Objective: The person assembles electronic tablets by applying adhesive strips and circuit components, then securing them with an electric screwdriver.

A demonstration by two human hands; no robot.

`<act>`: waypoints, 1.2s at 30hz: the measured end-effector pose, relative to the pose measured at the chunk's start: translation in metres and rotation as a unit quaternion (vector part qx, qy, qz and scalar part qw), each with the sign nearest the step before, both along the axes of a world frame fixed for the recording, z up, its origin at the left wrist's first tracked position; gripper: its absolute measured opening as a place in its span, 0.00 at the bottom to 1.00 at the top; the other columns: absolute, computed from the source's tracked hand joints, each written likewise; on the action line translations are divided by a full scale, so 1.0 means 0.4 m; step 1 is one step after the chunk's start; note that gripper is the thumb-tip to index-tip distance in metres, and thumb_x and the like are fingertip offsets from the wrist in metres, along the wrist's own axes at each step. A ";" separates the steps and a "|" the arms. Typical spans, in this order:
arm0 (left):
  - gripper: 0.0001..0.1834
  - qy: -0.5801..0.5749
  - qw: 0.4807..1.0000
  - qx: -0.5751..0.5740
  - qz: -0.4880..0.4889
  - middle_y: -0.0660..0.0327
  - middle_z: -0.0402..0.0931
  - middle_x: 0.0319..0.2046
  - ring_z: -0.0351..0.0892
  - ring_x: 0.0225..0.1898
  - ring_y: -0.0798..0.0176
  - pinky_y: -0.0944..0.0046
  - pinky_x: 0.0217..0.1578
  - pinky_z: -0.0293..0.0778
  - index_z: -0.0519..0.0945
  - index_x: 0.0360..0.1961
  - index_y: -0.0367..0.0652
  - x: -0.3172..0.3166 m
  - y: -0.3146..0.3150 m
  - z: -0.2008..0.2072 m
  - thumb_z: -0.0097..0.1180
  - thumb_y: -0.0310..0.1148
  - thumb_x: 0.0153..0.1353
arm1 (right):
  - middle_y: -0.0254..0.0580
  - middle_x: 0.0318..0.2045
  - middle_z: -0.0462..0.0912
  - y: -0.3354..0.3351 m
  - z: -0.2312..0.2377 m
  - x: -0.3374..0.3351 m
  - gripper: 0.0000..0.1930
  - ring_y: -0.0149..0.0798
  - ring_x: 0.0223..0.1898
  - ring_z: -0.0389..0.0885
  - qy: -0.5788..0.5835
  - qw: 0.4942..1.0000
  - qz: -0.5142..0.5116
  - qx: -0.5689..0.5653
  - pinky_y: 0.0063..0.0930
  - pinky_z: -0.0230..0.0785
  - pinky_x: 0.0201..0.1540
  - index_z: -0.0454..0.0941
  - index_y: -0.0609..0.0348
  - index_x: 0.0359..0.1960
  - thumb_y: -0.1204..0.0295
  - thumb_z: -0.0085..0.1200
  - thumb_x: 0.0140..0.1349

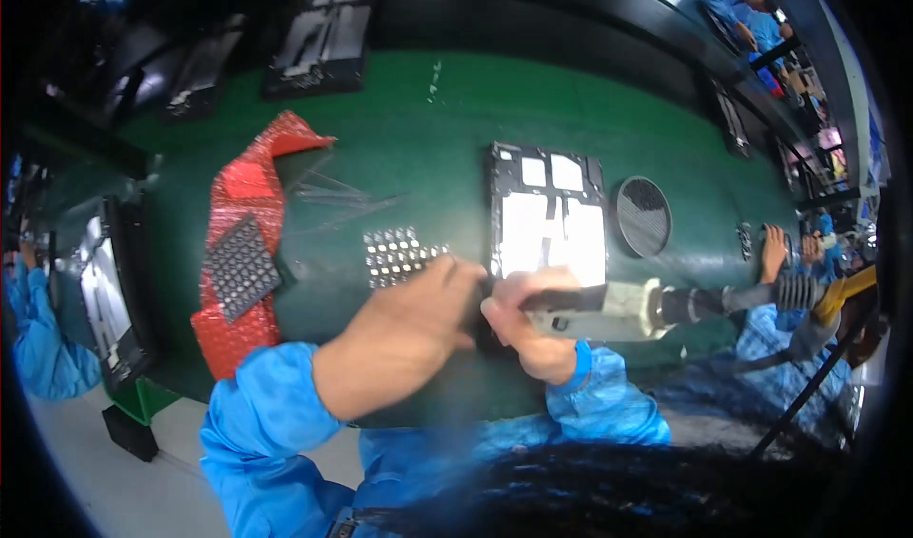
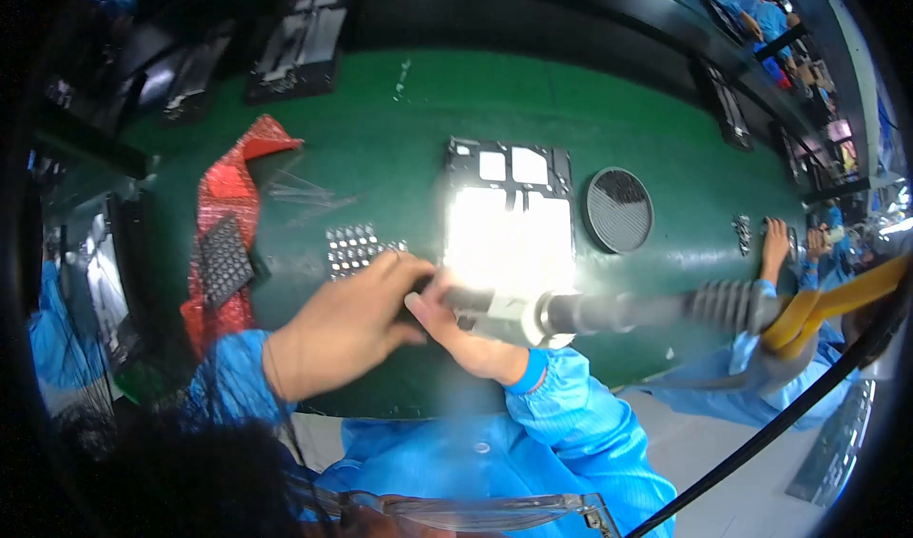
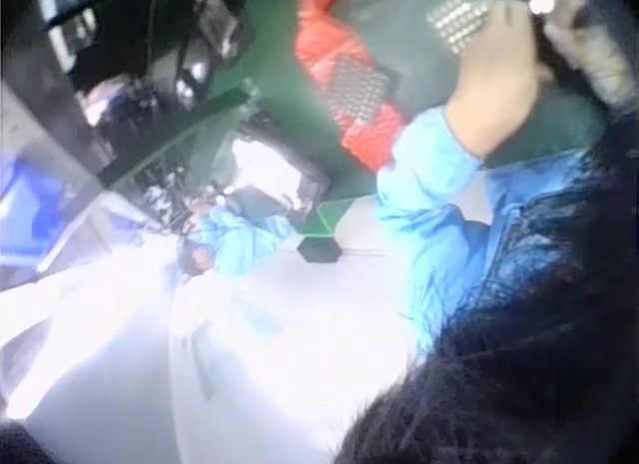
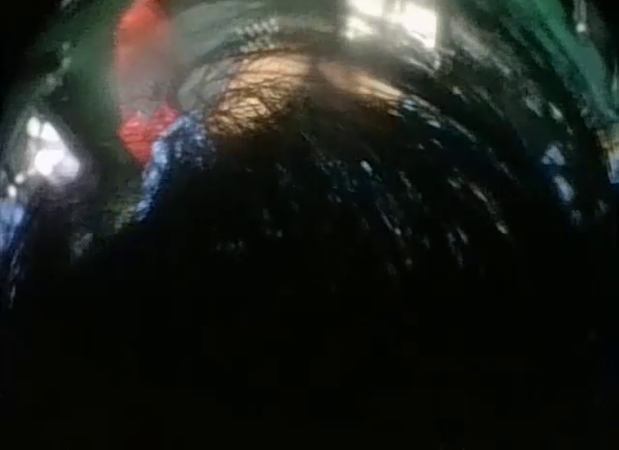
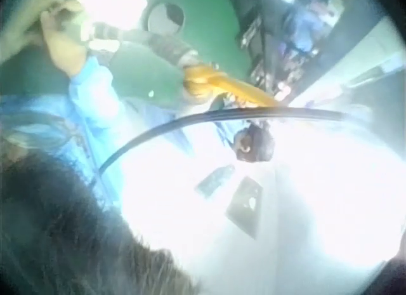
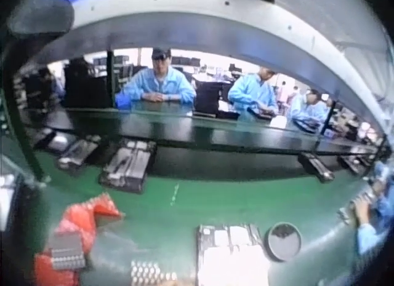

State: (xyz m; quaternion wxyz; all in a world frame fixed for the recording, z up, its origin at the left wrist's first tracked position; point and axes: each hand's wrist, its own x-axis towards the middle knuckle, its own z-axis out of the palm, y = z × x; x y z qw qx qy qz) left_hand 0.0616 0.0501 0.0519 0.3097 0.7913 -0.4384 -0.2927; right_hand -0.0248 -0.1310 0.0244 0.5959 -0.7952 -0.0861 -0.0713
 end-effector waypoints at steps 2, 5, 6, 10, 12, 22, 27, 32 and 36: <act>0.40 -0.117 0.993 -0.022 -0.002 0.40 0.62 0.59 0.70 0.55 0.40 0.50 0.53 0.71 0.64 0.59 0.29 -0.056 0.003 0.018 0.69 0.36 0.49 | 0.38 0.25 0.76 0.027 0.014 -0.022 0.09 0.28 0.20 0.69 0.004 0.996 -0.034 0.084 0.24 0.64 0.23 0.70 0.58 0.38 0.80 0.58 0.61; 0.50 -0.200 0.979 -0.027 -0.014 0.38 0.57 0.63 0.62 0.60 0.40 0.48 0.62 0.60 0.64 0.58 0.24 -0.099 -0.035 -0.010 0.69 0.54 0.45 | 0.33 0.25 0.74 0.011 0.017 -0.033 0.09 0.27 0.23 0.70 0.015 0.965 -0.135 0.223 0.22 0.65 0.24 0.71 0.56 0.40 0.78 0.59 0.61; 0.51 -0.221 0.975 -0.026 -0.008 0.38 0.55 0.65 0.61 0.62 0.37 0.43 0.62 0.59 0.64 0.61 0.27 -0.114 -0.061 -0.042 0.69 0.55 0.45 | 0.32 0.24 0.73 0.008 0.038 -0.048 0.10 0.26 0.23 0.70 -0.004 0.921 -0.198 0.335 0.21 0.64 0.25 0.71 0.54 0.39 0.77 0.60 0.60; 0.50 -0.302 0.952 -0.035 0.038 0.38 0.55 0.67 0.60 0.64 0.38 0.42 0.65 0.54 0.61 0.64 0.27 -0.096 -0.121 -0.101 0.64 0.56 0.52 | 0.30 0.25 0.67 -0.213 0.007 -0.103 0.14 0.22 0.17 0.58 -0.148 0.834 -0.276 0.454 0.18 0.50 0.18 0.66 0.51 0.49 0.74 0.52 0.63; 0.48 -0.352 0.934 -0.020 0.056 0.39 0.54 0.68 0.59 0.65 0.38 0.41 0.67 0.52 0.61 0.65 0.27 -0.032 -0.163 -0.095 0.62 0.53 0.55 | 0.29 0.24 0.66 -0.264 0.044 -0.085 0.13 0.21 0.16 0.57 -0.227 0.813 -0.341 0.413 0.19 0.47 0.17 0.65 0.52 0.51 0.72 0.48 0.66; 0.49 -0.310 0.943 0.041 0.117 0.43 0.44 0.72 0.52 0.70 0.41 0.39 0.69 0.48 0.54 0.71 0.41 0.486 -0.355 -0.133 0.60 0.56 0.58 | 0.28 0.19 0.63 -0.243 0.019 -0.013 0.19 0.22 0.16 0.57 -0.125 0.875 -0.334 0.328 0.18 0.48 0.18 0.69 0.61 0.54 0.75 0.55 0.61; 0.56 -0.396 0.882 0.150 0.208 0.44 0.69 0.59 0.66 0.61 0.39 0.41 0.59 0.64 0.69 0.63 0.42 0.612 -0.017 0.034 0.74 0.62 0.34 | 0.27 0.20 0.66 -0.456 0.001 -0.104 0.18 0.20 0.16 0.56 -0.199 0.878 -0.289 0.325 0.18 0.46 0.18 0.67 0.58 0.57 0.74 0.52 0.65; 0.45 -0.339 0.920 -0.005 0.197 0.40 0.71 0.59 0.73 0.59 0.46 0.57 0.62 0.65 0.68 0.63 0.30 0.755 0.197 -0.179 0.73 0.43 0.48 | 0.25 0.21 0.61 -0.595 0.006 -0.143 0.21 0.18 0.18 0.55 -0.194 0.881 -0.298 0.311 0.17 0.48 0.19 0.64 0.56 0.60 0.72 0.51 0.67; 0.34 -0.302 0.897 -0.018 0.322 0.48 0.76 0.55 0.74 0.57 0.55 0.59 0.59 0.67 0.73 0.60 0.32 0.713 0.249 -0.122 0.66 0.41 0.57 | 0.24 0.19 0.60 -0.575 -0.009 -0.058 0.22 0.21 0.16 0.55 -0.166 0.883 -0.332 0.287 0.18 0.48 0.18 0.67 0.58 0.59 0.77 0.53 0.62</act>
